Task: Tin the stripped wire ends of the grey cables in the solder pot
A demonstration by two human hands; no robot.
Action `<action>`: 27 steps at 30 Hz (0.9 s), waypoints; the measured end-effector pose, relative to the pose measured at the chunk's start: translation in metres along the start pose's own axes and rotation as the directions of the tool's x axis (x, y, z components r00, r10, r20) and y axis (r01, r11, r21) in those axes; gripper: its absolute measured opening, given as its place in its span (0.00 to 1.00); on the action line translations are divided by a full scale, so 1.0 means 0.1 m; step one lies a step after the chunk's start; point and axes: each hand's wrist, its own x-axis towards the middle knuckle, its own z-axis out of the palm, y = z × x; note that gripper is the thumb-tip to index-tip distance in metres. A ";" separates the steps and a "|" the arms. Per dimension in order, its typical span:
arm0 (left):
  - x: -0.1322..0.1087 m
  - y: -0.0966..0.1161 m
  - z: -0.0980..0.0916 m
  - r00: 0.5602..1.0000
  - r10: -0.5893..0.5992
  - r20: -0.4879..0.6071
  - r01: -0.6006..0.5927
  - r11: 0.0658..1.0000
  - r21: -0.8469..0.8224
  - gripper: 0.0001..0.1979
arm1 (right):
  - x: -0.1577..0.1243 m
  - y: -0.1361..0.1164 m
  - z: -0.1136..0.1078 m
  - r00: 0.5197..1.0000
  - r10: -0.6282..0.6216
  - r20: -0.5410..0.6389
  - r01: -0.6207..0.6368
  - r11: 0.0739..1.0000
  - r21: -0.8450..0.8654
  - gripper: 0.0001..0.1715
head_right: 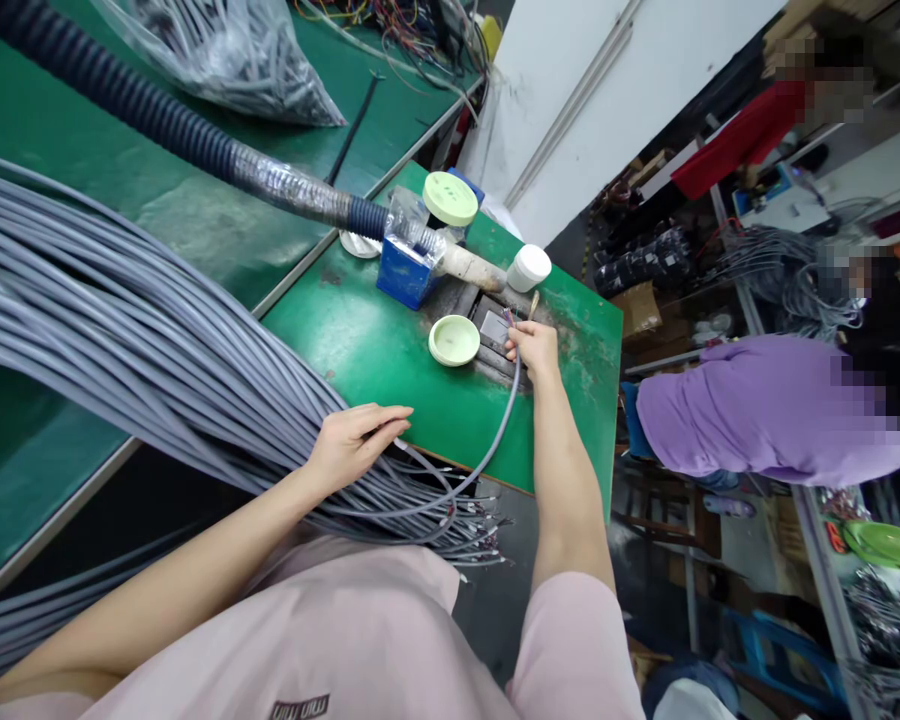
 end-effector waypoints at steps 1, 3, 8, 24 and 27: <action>0.00 0.00 0.00 1.000 -0.002 0.001 0.002 1.000 0.001 0.08 | -0.01 -0.01 -0.01 1.000 0.001 -0.001 -0.001 1.000 0.004 0.02; 0.00 0.00 0.00 1.000 -0.007 0.000 0.007 1.000 0.003 0.08 | -0.06 -0.05 -0.05 1.000 0.001 -0.002 -0.001 1.000 0.013 0.02; 0.01 0.01 0.00 1.000 -0.006 -0.001 0.006 1.000 0.002 0.08 | -0.51 -0.17 -0.17 0.986 -0.107 0.131 0.082 0.979 0.185 0.17; -0.10 0.32 0.01 0.724 -0.599 0.342 0.669 0.488 -0.560 0.16 | -2.28 0.23 0.12 0.961 -0.145 0.237 0.060 0.940 0.336 0.12; -0.18 0.38 0.03 0.672 -0.595 0.441 0.716 0.370 -0.592 0.16 | -2.46 0.24 0.11 0.949 -0.249 0.191 0.201 0.950 0.240 0.10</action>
